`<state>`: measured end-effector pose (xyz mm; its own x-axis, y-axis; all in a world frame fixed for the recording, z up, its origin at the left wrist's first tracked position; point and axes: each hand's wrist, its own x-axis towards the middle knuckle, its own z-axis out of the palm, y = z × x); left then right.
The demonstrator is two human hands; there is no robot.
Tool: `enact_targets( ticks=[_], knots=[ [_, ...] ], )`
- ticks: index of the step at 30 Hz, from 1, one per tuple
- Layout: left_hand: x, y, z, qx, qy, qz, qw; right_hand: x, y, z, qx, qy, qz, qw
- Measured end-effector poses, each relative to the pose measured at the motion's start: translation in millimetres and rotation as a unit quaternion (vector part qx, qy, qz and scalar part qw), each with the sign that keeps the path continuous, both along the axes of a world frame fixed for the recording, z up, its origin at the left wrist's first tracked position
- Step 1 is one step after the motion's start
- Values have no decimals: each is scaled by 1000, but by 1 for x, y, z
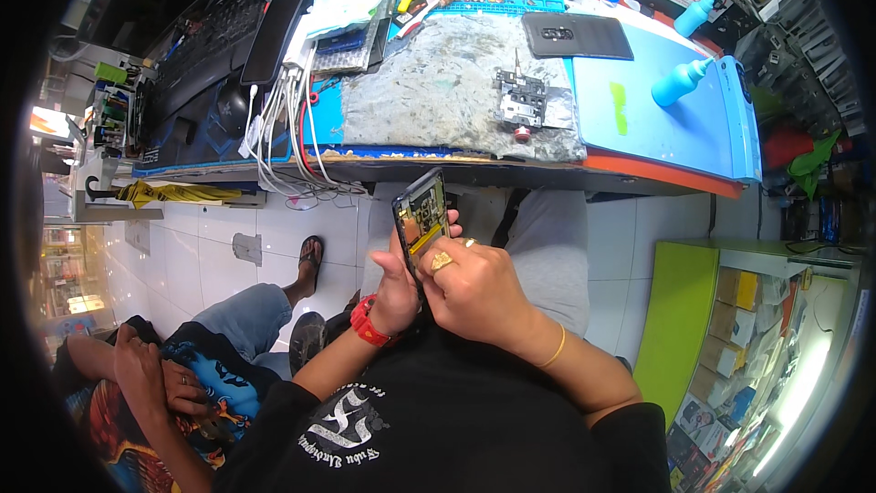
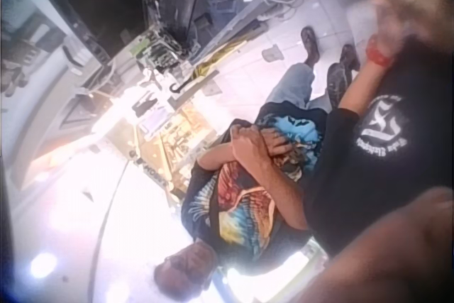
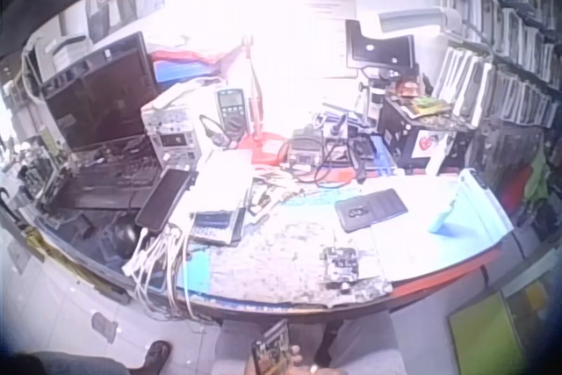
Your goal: The person uses a screwdriver to remove screws from the interior of a mobile phone, then uses their hands to lift out internal components and disconnect ribbon cables.
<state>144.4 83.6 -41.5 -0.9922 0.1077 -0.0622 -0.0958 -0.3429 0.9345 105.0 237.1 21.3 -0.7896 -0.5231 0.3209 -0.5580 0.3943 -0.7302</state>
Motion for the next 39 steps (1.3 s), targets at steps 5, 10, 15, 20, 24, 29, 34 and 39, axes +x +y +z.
enact_targets(
  ticks=[5, 10, 15, 20, 24, 29, 34, 39],
  knots=[
    [3, 6, -4, -1, -5, 28, 1000, 2, -7, -2, -2, 75, -1, 997],
    [5, 8, -8, -27, 1, 49, 998, 0, -7, -2, -19, 94, -1, 995],
    [4, 7, -16, 8, 16, 69, 997, 2, -5, 1, 17, 130, -6, 991],
    [-1, 8, -9, 86, -30, 101, 991, 3, -4, 4, 12, 129, -69, 989],
    [-3, 6, 3, 29, -43, 136, 989, 7, 3, 0, 32, 53, -121, 991],
    [-8, 3, 14, 50, -43, 105, 992, 1, 9, -10, -57, -25, -162, 985],
    [-14, -6, 26, 85, -84, 82, 989, -2, 13, -4, -131, -14, -165, 977],
    [-28, -20, 44, 137, -101, 62, 983, 1, 22, -10, -287, -135, -186, 930]
  ],
)
